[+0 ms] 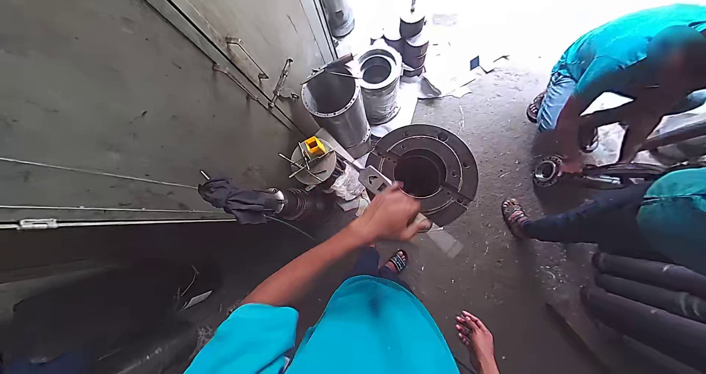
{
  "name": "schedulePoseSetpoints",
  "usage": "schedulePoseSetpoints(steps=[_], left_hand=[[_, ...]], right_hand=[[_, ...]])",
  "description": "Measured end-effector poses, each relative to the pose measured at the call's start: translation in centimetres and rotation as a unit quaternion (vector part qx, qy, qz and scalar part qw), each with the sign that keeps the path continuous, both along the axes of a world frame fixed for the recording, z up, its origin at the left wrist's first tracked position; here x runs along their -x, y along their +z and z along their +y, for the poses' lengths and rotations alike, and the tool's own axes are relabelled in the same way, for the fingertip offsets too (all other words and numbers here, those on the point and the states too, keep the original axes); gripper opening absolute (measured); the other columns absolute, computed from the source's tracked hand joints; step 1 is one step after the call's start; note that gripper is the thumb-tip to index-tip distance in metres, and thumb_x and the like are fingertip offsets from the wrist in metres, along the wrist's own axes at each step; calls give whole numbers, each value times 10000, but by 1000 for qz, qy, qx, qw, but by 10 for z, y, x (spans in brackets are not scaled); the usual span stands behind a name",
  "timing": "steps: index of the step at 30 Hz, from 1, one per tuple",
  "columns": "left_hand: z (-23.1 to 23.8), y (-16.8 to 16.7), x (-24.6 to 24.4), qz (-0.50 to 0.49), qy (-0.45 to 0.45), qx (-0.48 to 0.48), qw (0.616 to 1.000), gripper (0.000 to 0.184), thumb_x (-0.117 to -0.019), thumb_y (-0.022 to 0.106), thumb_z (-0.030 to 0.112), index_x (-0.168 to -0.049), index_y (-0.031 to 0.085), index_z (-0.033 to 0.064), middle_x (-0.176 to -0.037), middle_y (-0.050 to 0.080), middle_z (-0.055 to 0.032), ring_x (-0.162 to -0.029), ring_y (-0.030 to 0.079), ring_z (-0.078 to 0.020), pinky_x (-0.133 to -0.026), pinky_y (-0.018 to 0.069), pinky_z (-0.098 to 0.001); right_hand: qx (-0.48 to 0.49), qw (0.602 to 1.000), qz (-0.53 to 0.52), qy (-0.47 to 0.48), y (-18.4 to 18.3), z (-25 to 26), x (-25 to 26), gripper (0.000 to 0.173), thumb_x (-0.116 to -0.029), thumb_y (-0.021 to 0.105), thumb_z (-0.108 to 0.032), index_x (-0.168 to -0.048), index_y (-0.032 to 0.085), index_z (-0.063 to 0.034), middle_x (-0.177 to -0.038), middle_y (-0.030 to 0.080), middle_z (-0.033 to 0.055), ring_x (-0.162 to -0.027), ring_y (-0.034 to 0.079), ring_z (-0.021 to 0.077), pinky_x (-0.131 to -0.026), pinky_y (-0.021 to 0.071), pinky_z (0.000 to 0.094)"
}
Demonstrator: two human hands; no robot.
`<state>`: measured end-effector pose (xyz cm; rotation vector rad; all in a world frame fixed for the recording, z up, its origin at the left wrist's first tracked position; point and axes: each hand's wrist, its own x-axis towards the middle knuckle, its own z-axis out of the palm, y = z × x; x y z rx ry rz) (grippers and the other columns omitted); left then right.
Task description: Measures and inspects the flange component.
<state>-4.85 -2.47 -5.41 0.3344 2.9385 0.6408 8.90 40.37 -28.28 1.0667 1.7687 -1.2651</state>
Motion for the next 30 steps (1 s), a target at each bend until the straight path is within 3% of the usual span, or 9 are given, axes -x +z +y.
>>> schedulePoseSetpoints(steps=[1,3,6,8,12,17,20,24,30], left_hand=[[1,4,-29,-37,-21,18,999,585,-1019,441,575,-854,724,90,-814,722,-88,-865,717,-253,-967,515,-506],[-20,18,-73,-175,82,31,981,615,-1029,435,577,-978,733,41,-941,732,-168,-935,723,-341,-837,559,-564],[-84,17,-69,-120,362,6,924,535,-1050,478,486,-1232,676,23,-1077,712,-223,-1001,697,-406,-871,540,-636],[-102,19,-15,-38,414,-74,906,524,-1083,448,431,-1409,575,41,-1251,684,-208,-1147,669,-367,-996,509,-587],[-45,25,80,-47,232,-86,968,525,-1010,552,479,-1274,682,43,-1184,696,-201,-1127,669,-344,-990,522,-553],[14,6,-37,-23,-35,-47,998,521,-990,539,542,-1110,676,54,-772,696,-103,-755,711,-294,-717,573,-522],[-41,8,-113,-71,114,28,990,504,-1016,510,513,-945,732,66,-822,719,-129,-778,729,-306,-678,583,-539],[-139,2,-53,16,381,29,924,541,-1082,414,413,-869,711,14,-808,686,-200,-796,688,-394,-718,534,-622],[-37,1,85,-13,248,-48,968,468,-971,624,414,-1120,689,-25,-1143,681,-222,-1110,658,-369,-967,529,-544]], right_hand=[[1,1000,8,-4,2,-1,5,283,-1097,472,-178,-1297,605,-29,-970,723,122,-670,660,152,-539,505,286],[2,1000,20,-10,6,2,10,276,-1096,472,-168,-1296,603,-29,-950,724,111,-655,656,138,-528,500,273],[-1,999,23,-28,3,4,4,279,-1097,465,-160,-1298,608,-29,-970,721,115,-663,647,144,-537,496,280],[0,999,21,-27,-1,-1,7,263,-1094,469,-150,-1277,610,-24,-949,716,114,-645,641,139,-520,489,272],[-2,1000,1,31,2,-9,17,281,-1093,484,-170,-1297,611,-22,-1000,715,138,-696,652,165,-566,503,307],[8,999,31,12,12,-10,25,279,-1096,476,-171,-1297,605,-27,-978,719,121,-667,656,147,-541,504,284],[13,999,47,-19,7,-3,16,281,-1097,463,-168,-1301,596,-28,-966,723,114,-667,666,143,-542,514,278],[6,1000,11,-17,-5,-6,8,272,-1094,477,-170,-1284,615,-32,-967,719,125,-662,648,152,-537,494,287],[11,998,-6,56,-1,-27,15,293,-1098,480,-186,-1314,604,-33,-1014,712,144,-733,663,191,-606,523,346]])
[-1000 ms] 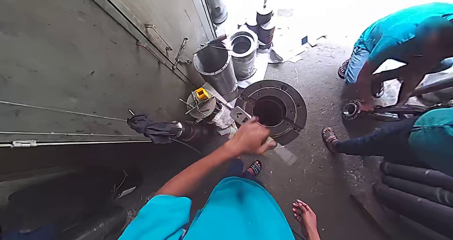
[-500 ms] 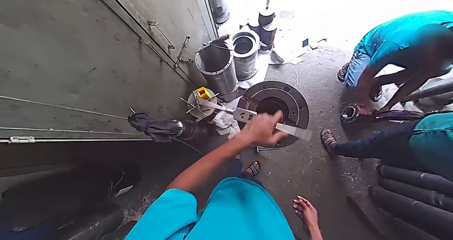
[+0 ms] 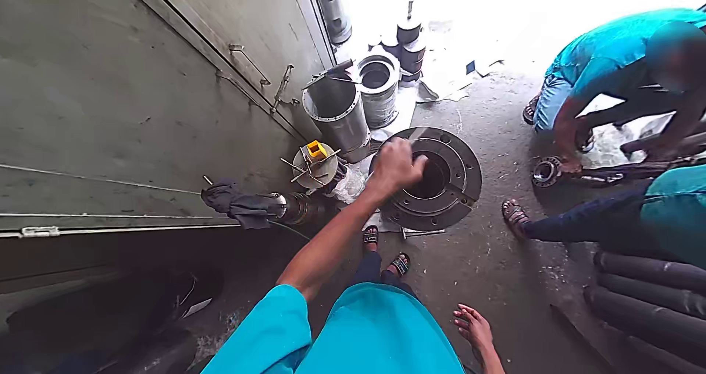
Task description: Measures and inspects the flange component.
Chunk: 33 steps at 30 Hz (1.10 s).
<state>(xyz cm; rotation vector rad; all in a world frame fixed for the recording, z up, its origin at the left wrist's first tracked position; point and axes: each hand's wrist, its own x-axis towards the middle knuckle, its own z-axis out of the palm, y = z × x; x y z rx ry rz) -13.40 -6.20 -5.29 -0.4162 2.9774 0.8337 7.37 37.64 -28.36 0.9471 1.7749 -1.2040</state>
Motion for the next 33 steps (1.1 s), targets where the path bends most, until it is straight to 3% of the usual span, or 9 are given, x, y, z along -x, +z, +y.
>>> schedulePoseSetpoints(steps=[4,7,12,16,18,21,25,28,33], left_hand=[[31,-21,-53,97,-188,91,973,659,-881,669,579,-1314,648,82,-1167,702,-122,-1134,653,-290,-1117,438,-478],[18,-24,-47,135,-239,89,957,591,-922,626,576,-1245,692,85,-1043,725,-86,-1058,676,-261,-1200,338,-503],[-36,-13,-76,95,-130,78,984,408,-991,595,388,-1309,689,150,-1265,696,-80,-1228,621,-256,-1121,426,-507],[-108,-22,-130,-45,161,101,981,461,-1064,448,411,-1042,721,41,-937,721,-197,-917,698,-402,-816,511,-652],[-111,-30,-149,-41,204,109,972,593,-1052,349,427,-776,678,18,-728,677,-206,-752,689,-428,-660,483,-663],[-96,-30,-160,-14,237,121,964,553,-1050,369,393,-712,615,31,-654,626,-173,-678,664,-391,-612,471,-618],[-68,-28,-169,-27,322,100,941,499,-1035,434,383,-744,666,49,-681,651,-140,-707,670,-347,-673,484,-599],[-55,-24,-178,-44,353,52,933,485,-1047,430,375,-762,690,81,-678,659,-93,-704,674,-292,-670,483,-563],[-92,-43,-142,146,432,-19,890,441,-1037,436,289,-732,696,105,-581,628,4,-534,606,-150,-610,513,-446]], right_hand=[[1,998,22,-55,-2,5,-10,283,-1096,475,-183,-1294,608,-31,-962,714,126,-684,655,167,-550,505,309],[-7,998,9,-65,-2,13,-25,289,-1099,467,-172,-1310,602,-29,-991,718,143,-693,656,180,-561,504,323],[13,968,248,43,44,-24,25,295,-1040,511,-81,-1259,609,91,-1057,699,194,-819,689,169,-731,588,338],[-69,784,590,181,126,-108,139,304,-1014,543,-174,-1120,701,63,-1077,729,198,-1000,711,253,-922,576,400],[-92,670,696,240,164,-159,204,289,-993,557,-206,-1098,718,10,-1097,728,185,-1064,679,331,-986,515,488],[-82,575,727,366,196,-230,287,297,-978,578,-255,-1145,715,-51,-1193,687,180,-1185,606,390,-1054,443,555],[-83,486,688,533,196,-291,349,394,-1023,512,-342,-820,652,-35,-835,681,172,-874,686,394,-712,526,557],[-121,487,624,599,193,-305,356,505,-1029,413,-373,-682,563,-38,-693,643,188,-709,688,410,-569,476,583],[-232,587,505,588,212,-285,315,536,-1042,410,-420,-767,648,-26,-792,686,234,-805,694,464,-622,484,644]])
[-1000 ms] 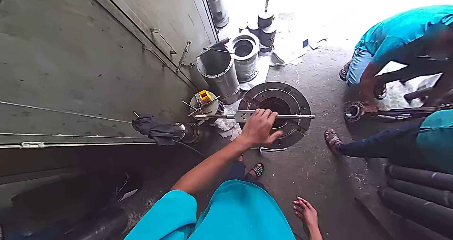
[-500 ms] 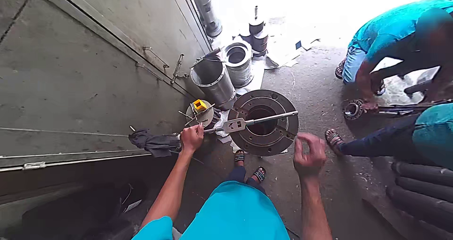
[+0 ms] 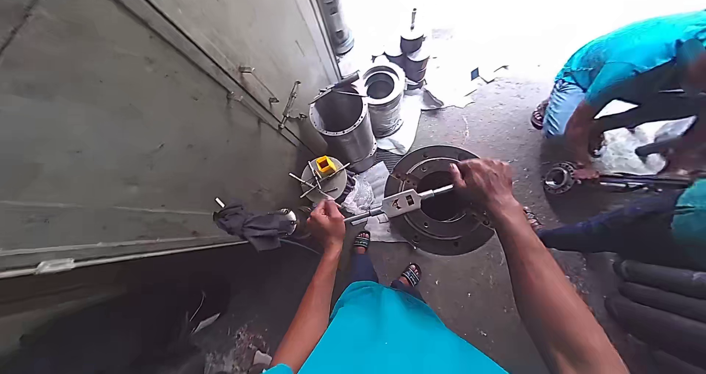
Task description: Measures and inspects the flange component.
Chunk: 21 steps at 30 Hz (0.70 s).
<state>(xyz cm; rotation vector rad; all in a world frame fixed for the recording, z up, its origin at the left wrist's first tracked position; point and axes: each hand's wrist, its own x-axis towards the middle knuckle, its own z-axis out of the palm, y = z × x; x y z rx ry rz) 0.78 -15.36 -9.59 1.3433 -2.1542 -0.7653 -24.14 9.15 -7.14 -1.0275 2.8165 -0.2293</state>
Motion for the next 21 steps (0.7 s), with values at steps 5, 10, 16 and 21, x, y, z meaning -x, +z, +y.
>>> schedulePoseSetpoints(steps=[5,10,16,21], left_hand=[[-50,-21,57,181,-76,78,977,396,-1019,430,288,-764,656,87,-614,607,28,-505,563,-52,-511,499,-287],[-78,-28,149,305,-366,-16,879,441,-1046,433,286,-742,629,34,-643,618,-51,-569,599,-120,-558,525,-346],[-68,-18,218,200,-572,8,795,426,-999,484,329,-634,562,124,-506,487,-14,-461,513,-195,-459,386,-433],[-107,8,146,23,-610,72,789,432,-1035,471,353,-725,633,99,-586,567,-85,-562,616,-291,-505,456,-484]], right_hand=[[-5,982,59,-180,5,24,-92,594,-1014,327,-392,-592,515,-18,-607,609,230,-635,669,464,-515,432,606],[-43,915,33,-399,17,-14,-210,652,-1071,310,-402,-656,593,14,-626,614,253,-642,665,478,-526,456,628],[-23,889,-38,-457,17,-57,-287,684,-1090,220,-464,-904,718,-33,-652,645,189,-625,669,427,-517,450,617],[-47,891,148,-426,-3,-23,-235,584,-1064,286,-355,-740,621,-2,-632,621,213,-611,666,439,-509,442,603]])
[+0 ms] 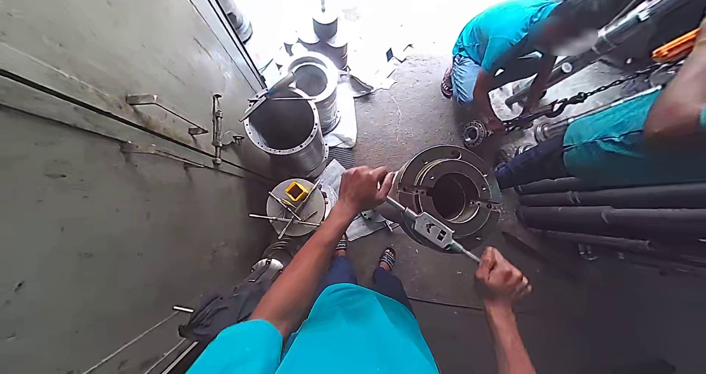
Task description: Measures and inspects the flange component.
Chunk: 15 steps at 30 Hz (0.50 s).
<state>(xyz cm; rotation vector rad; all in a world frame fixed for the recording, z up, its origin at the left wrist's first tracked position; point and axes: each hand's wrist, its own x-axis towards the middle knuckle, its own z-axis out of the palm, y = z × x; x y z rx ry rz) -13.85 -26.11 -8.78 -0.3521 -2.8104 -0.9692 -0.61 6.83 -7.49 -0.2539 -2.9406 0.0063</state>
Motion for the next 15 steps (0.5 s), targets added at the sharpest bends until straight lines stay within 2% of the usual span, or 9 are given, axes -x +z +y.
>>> schedulePoseSetpoints(steps=[3,6,8,10,12,14,15], left_hand=[[4,-9,-60,-13,106,53,993,422,-996,496,363,-739,689,90,-568,607,-94,-537,650,-306,-466,479,-500],[14,-1,-119,-37,140,50,988,429,-984,477,375,-745,705,101,-591,626,-64,-531,654,-262,-445,484,-479],[22,-3,-129,-15,174,35,984,440,-959,461,382,-679,673,117,-554,601,-46,-492,631,-231,-411,451,-446],[21,-2,-101,-15,211,18,977,480,-985,437,369,-695,699,88,-567,626,-84,-522,655,-282,-450,474,-498],[15,1,-42,-49,202,-26,978,528,-1029,375,365,-787,717,45,-650,663,-128,-632,686,-335,-567,510,-565],[27,-8,30,9,145,-100,984,507,-1040,385,368,-791,677,37,-630,619,-118,-589,637,-305,-559,491,-538],[40,-16,63,56,96,-148,983,480,-1048,412,367,-777,658,56,-593,583,-81,-521,583,-240,-508,471,-473]], right_hand=[[15,996,34,76,-6,29,68,571,-1041,285,-343,-727,604,13,-653,627,242,-642,672,459,-534,452,623],[52,984,-49,165,5,31,139,450,-1001,390,-317,-765,609,-4,-672,628,235,-656,663,471,-520,447,640],[56,981,-92,161,10,29,152,400,-1001,470,-310,-757,621,-32,-670,638,217,-660,667,463,-522,453,641],[66,987,-120,86,14,31,132,446,-1010,465,-357,-772,647,-27,-719,667,239,-743,684,485,-605,470,673],[78,984,-156,-21,21,20,76,605,-1048,347,-470,-818,668,-11,-785,686,255,-834,693,495,-682,487,679],[106,973,-178,-105,29,-14,2,704,-1080,287,-517,-890,713,10,-789,687,266,-825,694,502,-677,502,683],[123,970,-171,-124,30,-38,-31,680,-1084,293,-506,-932,723,-1,-755,685,248,-769,698,489,-635,512,677]])
